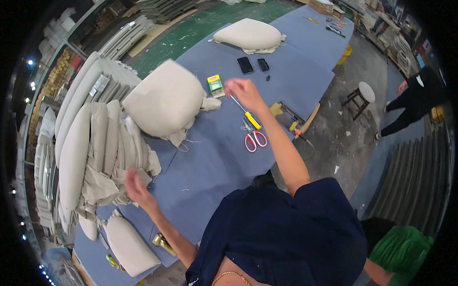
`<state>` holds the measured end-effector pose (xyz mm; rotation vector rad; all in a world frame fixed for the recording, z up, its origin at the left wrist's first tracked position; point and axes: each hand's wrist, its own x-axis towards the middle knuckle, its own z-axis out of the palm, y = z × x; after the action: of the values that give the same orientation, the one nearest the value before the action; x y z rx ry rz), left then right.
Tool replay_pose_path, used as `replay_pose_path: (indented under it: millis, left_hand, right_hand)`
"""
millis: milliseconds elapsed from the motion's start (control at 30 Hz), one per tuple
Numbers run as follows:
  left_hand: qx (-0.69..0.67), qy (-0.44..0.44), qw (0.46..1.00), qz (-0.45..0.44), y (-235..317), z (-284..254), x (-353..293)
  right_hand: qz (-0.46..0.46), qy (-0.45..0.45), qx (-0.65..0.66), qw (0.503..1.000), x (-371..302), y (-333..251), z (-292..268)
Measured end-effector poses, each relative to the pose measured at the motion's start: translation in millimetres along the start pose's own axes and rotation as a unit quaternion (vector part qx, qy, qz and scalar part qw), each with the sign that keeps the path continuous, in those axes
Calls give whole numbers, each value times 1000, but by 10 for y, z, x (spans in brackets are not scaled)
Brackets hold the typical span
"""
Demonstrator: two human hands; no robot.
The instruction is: The person covers a foam cushion with fabric, hand-sews the edges, and uses a staple gun to secure the fabric to the cushion frame. They also use a screwdriver to adjust the cushion and handle multiple cushions on the workbench.
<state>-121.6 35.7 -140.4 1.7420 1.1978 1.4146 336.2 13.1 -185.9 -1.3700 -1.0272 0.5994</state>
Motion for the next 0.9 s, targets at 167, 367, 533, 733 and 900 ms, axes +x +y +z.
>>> replay_pose_path:
  millis: [167,367,533,733,900]
  left_hand:
    - [273,-404,854,-184,-1671,-551,-1656]
    - [284,-416,785,-360,-1511,-536,-2531]
    - [317,-485,754,-310,-1770,-358,-1957]
    - [307,-425,820,-231,-1513,364,-879]
    - [442,-496,706,-244,-2206,956,-1259]
  right_hand:
    - [184,-137,-328,916,-1452,1252,-595]
    - [405,-164,-271,858,-2835,1223,-836]
    - [362,-158,-361,845,-2951,1179,-730]
    - [320,-55,-299,897,-2891,971,-718]
    - [396,42,-243,884,-3661,1448,-947]
